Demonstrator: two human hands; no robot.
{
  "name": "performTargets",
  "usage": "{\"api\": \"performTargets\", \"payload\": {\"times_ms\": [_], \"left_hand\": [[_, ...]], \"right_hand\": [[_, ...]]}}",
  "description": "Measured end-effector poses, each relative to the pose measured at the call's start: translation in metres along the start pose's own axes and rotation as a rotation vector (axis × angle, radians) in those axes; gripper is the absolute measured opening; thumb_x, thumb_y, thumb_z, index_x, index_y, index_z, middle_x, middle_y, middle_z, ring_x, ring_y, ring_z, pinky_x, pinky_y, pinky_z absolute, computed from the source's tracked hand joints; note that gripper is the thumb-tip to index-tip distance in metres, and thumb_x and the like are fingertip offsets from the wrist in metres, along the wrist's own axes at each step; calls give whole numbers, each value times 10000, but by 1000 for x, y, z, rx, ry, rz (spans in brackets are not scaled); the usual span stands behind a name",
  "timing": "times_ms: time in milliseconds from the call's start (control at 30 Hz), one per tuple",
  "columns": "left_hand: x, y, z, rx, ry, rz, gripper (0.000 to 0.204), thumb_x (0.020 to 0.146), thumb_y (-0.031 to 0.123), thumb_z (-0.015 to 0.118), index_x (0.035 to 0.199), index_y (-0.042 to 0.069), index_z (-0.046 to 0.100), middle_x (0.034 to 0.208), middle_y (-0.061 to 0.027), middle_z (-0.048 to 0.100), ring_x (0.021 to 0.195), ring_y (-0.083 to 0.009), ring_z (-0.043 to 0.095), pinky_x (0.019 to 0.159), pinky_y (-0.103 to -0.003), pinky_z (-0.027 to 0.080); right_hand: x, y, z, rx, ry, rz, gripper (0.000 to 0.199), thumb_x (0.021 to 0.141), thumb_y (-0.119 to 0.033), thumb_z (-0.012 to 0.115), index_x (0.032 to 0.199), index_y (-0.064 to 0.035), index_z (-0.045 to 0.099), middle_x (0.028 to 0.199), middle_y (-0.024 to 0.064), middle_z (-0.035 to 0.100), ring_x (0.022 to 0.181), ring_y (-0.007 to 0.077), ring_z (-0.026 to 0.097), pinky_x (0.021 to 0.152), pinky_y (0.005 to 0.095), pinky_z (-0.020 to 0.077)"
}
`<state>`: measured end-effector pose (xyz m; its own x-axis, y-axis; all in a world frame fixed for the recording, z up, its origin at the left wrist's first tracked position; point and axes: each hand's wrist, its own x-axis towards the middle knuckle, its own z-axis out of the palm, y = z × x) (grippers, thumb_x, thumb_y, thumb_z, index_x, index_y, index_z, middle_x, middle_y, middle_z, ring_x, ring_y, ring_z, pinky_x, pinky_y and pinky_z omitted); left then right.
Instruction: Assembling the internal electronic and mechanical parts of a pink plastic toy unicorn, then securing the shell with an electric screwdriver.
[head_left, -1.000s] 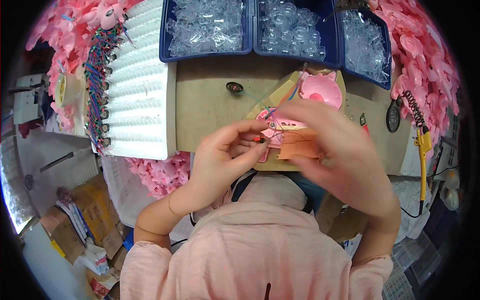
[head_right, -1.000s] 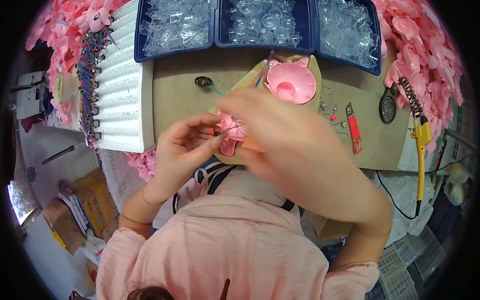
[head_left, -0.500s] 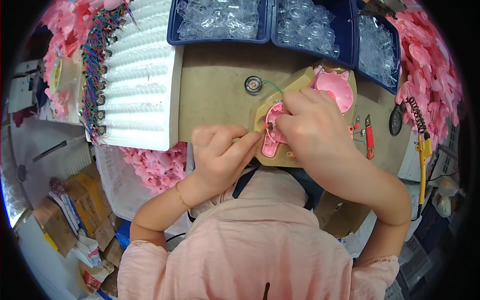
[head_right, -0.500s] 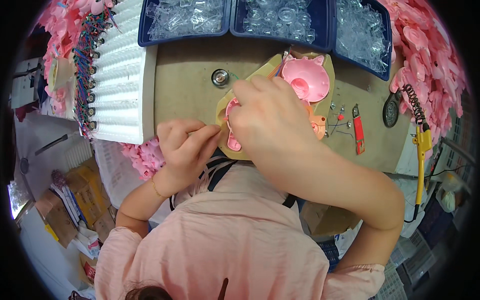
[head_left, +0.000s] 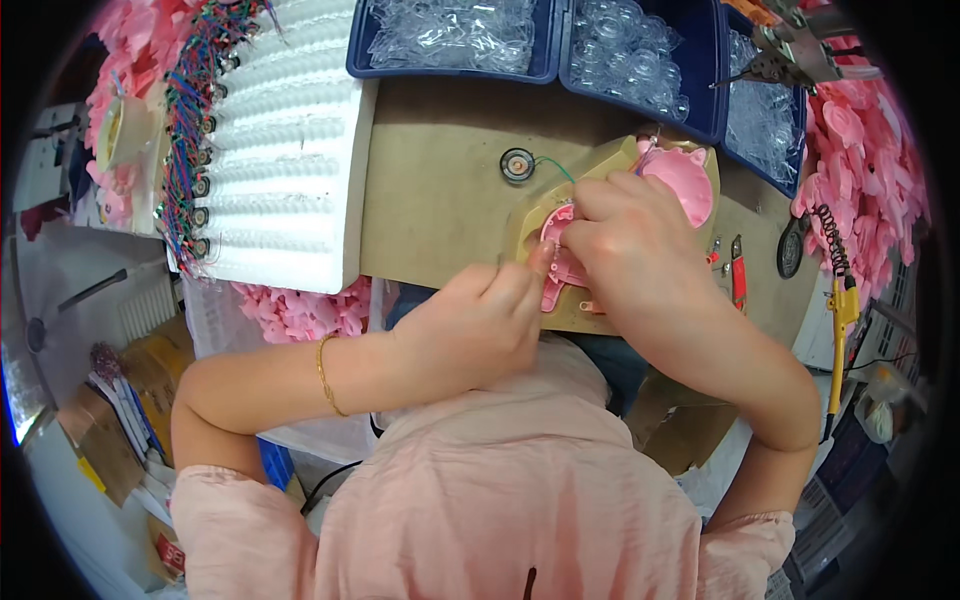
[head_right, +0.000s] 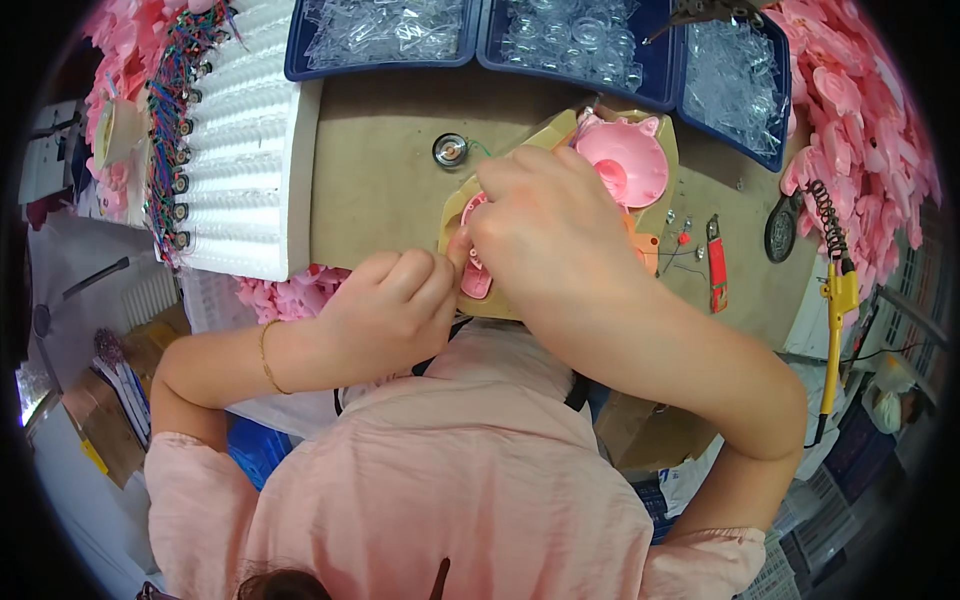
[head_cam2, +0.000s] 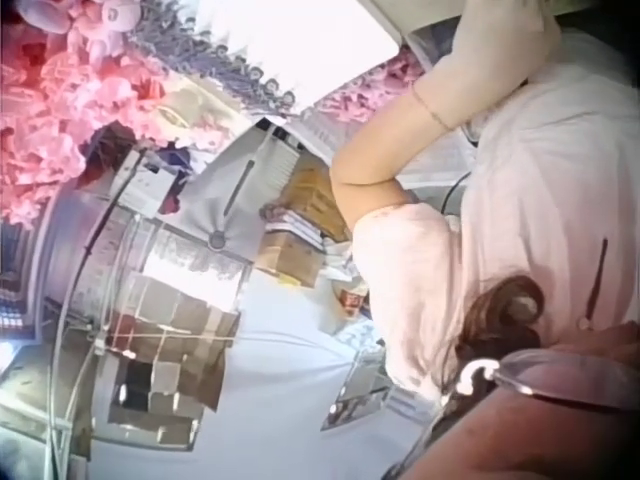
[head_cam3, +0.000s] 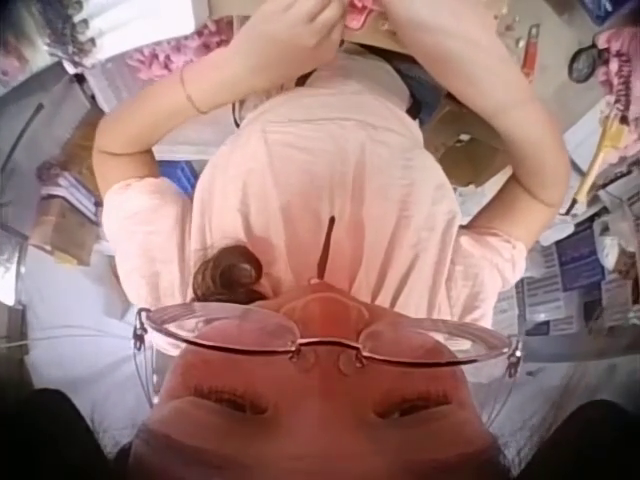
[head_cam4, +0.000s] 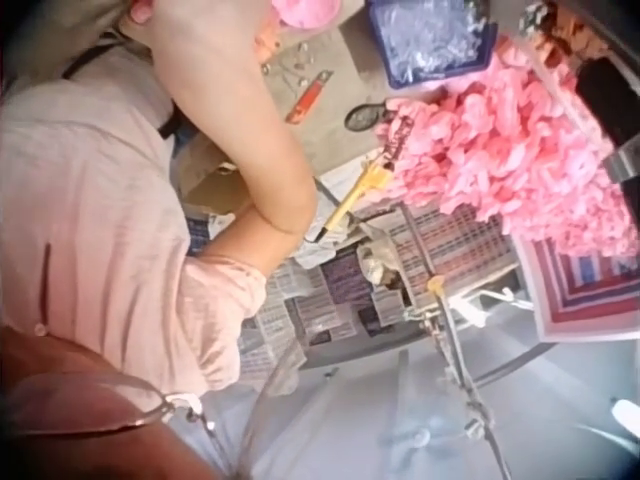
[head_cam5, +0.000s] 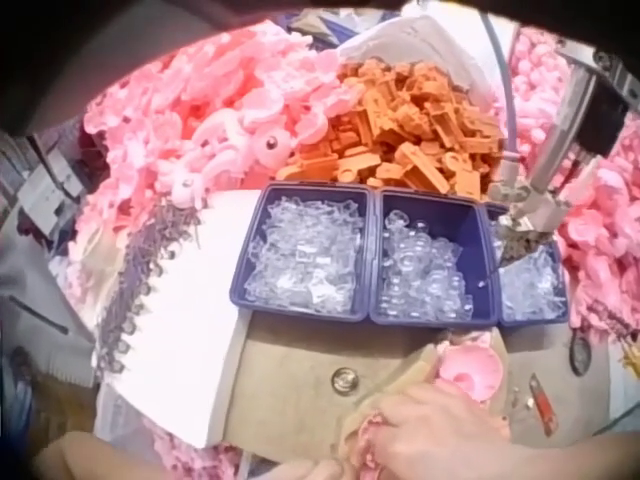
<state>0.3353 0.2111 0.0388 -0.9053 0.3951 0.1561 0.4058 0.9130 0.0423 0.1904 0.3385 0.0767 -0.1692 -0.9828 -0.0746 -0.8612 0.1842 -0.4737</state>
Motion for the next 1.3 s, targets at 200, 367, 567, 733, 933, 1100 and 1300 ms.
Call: {"api": "performTargets", "payload": {"times_ms": [200, 367, 567, 733, 933, 1100, 1300], "left_hand": [[-7, -10, 14, -272, 180, -173, 431, 668, 86, 613, 1074, -58, 595, 676, -19, 467, 625, -151, 484, 523, -258, 412], [-1, -11, 13, -318, 224, -206, 403, 695, 49, 632, 1094, -4, 609, 677, -35, 499, 623, -179, 505, 539, -282, 420], [11, -38, -2, -622, 407, -522, 182, 749, 83, 611, 926, 47, 622, 798, -84, 553, 744, -268, 516, 683, -364, 417], [73, -22, 2, -383, 276, -470, 97, 746, 103, 643, 774, 33, 582, 852, -99, 520, 822, -274, 493, 727, -358, 404], [69, -24, 15, -1714, 208, -799, 97, 844, 77, 603, 898, -3, 590, 842, -55, 636, 766, -117, 584, 677, -255, 455], [73, -21, 18, -1552, 128, -769, 234, 862, 78, 603, 1070, -28, 583, 903, -75, 658, 825, -98, 615, 719, -229, 483], [71, -14, 20, -1169, 226, -693, 212, 854, 94, 618, 1014, -44, 605, 880, -71, 659, 811, -102, 618, 710, -228, 487]], "right_hand": [[-10, 12, -16, 54, 190, 128, 128, 728, -63, 650, 836, -4, 613, 776, 99, 512, 747, 269, 520, 648, 354, 416], [8, 8, -16, -73, 252, 49, 152, 728, -81, 655, 865, -25, 617, 858, 94, 555, 827, 270, 545, 715, 337, 431], [-36, 11, -45, 7, 137, 260, 172, 736, -72, 647, 892, -12, 608, 942, 99, 580, 853, 258, 558, 729, 312, 444], [-69, 28, -29, 427, 144, 461, 135, 759, -63, 630, 878, -4, 607, 927, 84, 583, 814, 185, 562, 693, 277, 438], [-87, 0, 0, 287, 337, 240, 102, 737, -87, 660, 759, -28, 581, 837, 79, 555, 801, 246, 540, 718, 323, 421], [-100, -10, 18, 471, 246, 303, 148, 738, -109, 687, 839, -35, 608, 848, 81, 583, 807, 241, 567, 704, 323, 447], [-26, 32, -13, 1121, 668, 534, 202, 852, -88, 594, 1000, 48, 583, 872, 45, 602, 734, 74, 558, 612, 213, 449]]}}
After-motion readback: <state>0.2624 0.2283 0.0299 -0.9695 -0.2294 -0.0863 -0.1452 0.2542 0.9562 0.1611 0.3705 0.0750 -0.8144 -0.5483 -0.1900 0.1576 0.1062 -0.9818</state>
